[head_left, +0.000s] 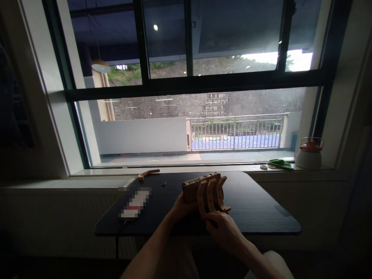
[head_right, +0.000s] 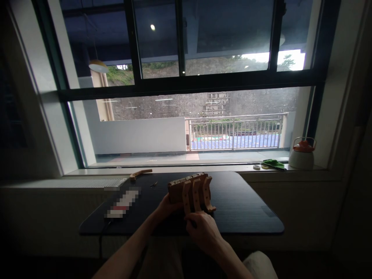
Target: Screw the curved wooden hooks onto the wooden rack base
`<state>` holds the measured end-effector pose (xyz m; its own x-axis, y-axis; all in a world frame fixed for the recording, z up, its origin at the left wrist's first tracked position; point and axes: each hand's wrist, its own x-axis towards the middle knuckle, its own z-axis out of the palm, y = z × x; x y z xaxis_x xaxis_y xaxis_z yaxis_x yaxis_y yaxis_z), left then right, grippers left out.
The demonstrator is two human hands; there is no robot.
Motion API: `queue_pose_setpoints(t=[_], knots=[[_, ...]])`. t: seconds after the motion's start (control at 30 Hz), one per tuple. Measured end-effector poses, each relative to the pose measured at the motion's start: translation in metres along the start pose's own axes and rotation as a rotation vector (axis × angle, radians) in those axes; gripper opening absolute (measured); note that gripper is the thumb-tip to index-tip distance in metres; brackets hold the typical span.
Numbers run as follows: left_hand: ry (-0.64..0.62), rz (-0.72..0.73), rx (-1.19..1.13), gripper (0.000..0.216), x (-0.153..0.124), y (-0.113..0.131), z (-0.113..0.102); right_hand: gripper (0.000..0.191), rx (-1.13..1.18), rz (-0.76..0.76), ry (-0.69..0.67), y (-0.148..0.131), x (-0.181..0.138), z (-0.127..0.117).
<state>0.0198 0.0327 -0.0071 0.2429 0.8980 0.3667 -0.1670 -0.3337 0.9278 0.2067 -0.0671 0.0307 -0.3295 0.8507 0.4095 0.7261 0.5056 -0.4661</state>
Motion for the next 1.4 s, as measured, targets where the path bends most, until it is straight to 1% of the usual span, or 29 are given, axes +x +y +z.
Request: queue_pose_setpoints(t=[0.23, 0.33, 0.43, 0.5, 0.63, 0.7, 0.83, 0.97, 1.4], knots=[[0.008, -0.014, -0.032, 0.061, -0.002, 0.003, 0.001, 0.029, -0.001, -0.015, -0.004, 0.003, 0.002, 0.002], [0.016, -0.035, -0.036, 0.060, -0.001, 0.001, 0.001, 0.028, 0.006, 0.005, 0.003, 0.004, 0.003, 0.002], [0.028, -0.031, -0.033, 0.061, 0.000, -0.004, -0.001, 0.027, 0.057, 0.006, 0.010, 0.004, 0.002, -0.003], [0.038, -0.019, -0.022, 0.062, 0.001, -0.007, -0.002, 0.027, 0.087, 0.005, 0.056, 0.005, 0.002, -0.008], [0.050, -0.024, -0.017, 0.062, 0.002, -0.010, -0.003, 0.029, 0.099, -0.036, 0.228, 0.010, 0.004, -0.019], [0.045, -0.045, -0.032, 0.061, 0.002, -0.010, -0.003, 0.029, 0.094, -0.065, 0.261, 0.012, 0.007, -0.021], [0.038, -0.045, 0.000, 0.059, 0.002, -0.009, -0.005, 0.027, 0.090, -0.095, 0.239, 0.011, 0.011, -0.019], [0.033, -0.040, 0.063, 0.055, 0.001, -0.008, -0.007, 0.027, 0.101, -0.091, 0.232, 0.008, 0.012, -0.015], [0.009, -0.018, 0.045, 0.055, 0.004, -0.011, -0.007, 0.029, 0.160, -0.085, 0.227, 0.010, 0.018, -0.014]])
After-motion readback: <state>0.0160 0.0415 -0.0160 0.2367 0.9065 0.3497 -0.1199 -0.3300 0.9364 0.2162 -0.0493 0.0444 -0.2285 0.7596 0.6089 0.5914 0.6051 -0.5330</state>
